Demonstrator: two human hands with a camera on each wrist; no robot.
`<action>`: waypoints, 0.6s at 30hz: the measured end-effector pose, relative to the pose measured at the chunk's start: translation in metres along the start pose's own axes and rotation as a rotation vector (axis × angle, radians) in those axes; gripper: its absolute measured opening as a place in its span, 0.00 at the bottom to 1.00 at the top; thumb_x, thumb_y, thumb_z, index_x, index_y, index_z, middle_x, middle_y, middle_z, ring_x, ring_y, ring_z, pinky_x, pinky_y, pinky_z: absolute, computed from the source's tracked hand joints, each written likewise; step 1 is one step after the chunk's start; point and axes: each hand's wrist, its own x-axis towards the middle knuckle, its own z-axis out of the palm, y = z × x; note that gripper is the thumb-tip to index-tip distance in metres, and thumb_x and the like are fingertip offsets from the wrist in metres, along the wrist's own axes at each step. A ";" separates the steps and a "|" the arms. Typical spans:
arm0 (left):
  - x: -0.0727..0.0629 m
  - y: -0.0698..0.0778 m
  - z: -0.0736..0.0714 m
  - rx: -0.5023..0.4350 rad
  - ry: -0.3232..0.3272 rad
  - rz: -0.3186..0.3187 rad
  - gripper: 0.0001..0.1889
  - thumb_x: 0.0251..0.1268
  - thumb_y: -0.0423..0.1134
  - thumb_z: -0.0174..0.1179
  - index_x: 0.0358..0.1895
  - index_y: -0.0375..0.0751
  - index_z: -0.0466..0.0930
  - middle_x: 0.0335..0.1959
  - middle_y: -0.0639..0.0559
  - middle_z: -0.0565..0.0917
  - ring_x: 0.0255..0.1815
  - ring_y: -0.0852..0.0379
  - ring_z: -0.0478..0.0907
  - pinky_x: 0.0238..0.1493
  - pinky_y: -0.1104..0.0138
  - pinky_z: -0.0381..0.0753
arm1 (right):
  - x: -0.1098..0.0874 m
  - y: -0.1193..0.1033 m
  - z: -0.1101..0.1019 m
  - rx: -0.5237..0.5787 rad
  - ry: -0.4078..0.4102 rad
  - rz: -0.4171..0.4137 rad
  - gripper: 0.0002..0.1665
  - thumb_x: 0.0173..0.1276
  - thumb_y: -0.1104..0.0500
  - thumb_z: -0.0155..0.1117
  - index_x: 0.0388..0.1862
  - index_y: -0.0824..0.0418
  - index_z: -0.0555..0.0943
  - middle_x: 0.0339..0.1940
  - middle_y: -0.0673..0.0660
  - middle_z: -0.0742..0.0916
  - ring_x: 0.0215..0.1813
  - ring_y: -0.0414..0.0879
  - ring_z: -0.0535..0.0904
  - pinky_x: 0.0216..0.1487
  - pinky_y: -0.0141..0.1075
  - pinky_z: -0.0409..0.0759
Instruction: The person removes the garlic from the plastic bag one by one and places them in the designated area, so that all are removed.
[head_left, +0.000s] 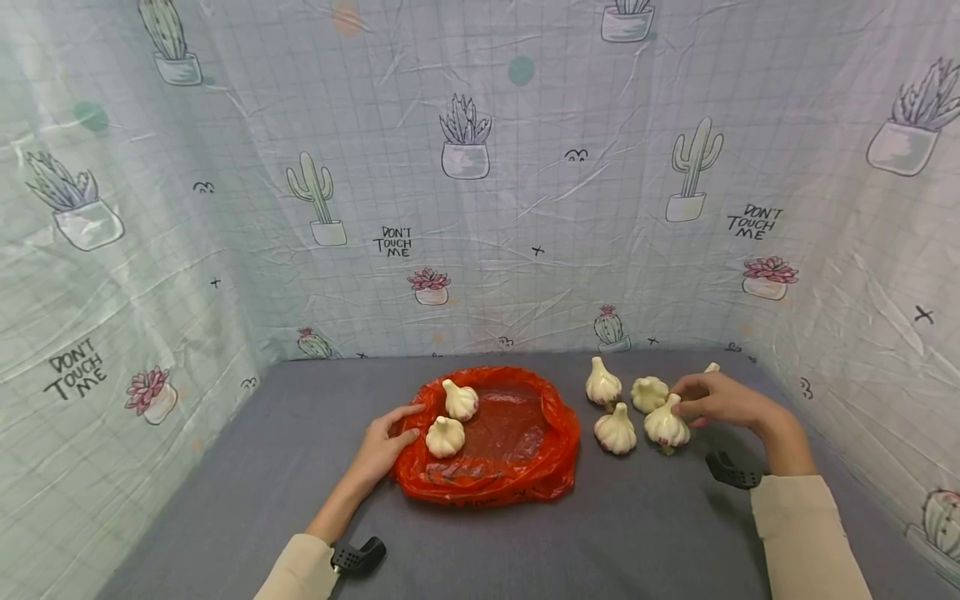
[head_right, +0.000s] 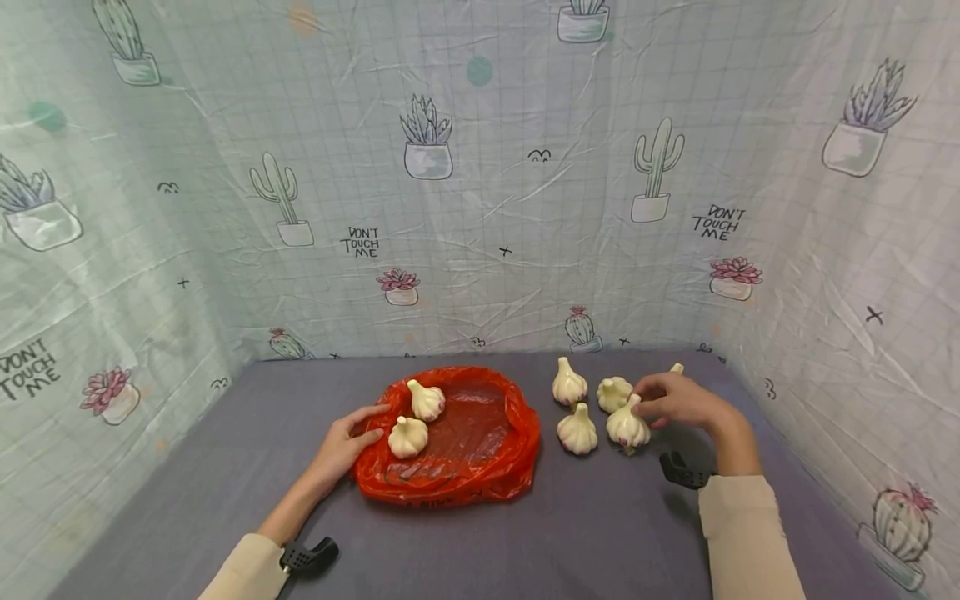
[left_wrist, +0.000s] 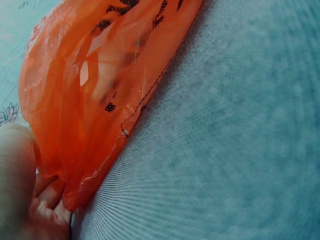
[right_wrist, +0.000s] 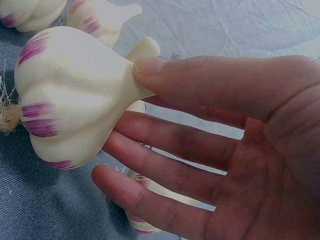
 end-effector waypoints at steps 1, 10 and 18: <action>0.000 0.000 0.000 -0.004 -0.001 -0.002 0.23 0.70 0.31 0.63 0.67 0.43 0.81 0.72 0.39 0.75 0.65 0.43 0.79 0.50 0.74 0.79 | 0.000 0.000 0.000 0.001 0.001 0.001 0.21 0.76 0.61 0.61 0.59 0.76 0.76 0.55 0.67 0.85 0.51 0.46 0.83 0.53 0.52 0.86; 0.000 0.000 0.001 -0.010 -0.001 -0.002 0.22 0.70 0.30 0.62 0.66 0.42 0.81 0.72 0.38 0.76 0.64 0.43 0.79 0.50 0.74 0.80 | -0.002 0.001 0.000 -0.014 0.013 0.009 0.23 0.76 0.60 0.61 0.61 0.77 0.75 0.53 0.67 0.86 0.50 0.48 0.84 0.50 0.52 0.87; -0.001 0.000 0.000 0.013 0.013 0.007 0.23 0.70 0.30 0.62 0.67 0.40 0.80 0.71 0.37 0.76 0.65 0.44 0.78 0.50 0.75 0.79 | 0.000 0.004 -0.001 -0.016 0.014 0.037 0.25 0.78 0.59 0.60 0.62 0.78 0.73 0.54 0.68 0.85 0.51 0.47 0.83 0.51 0.51 0.87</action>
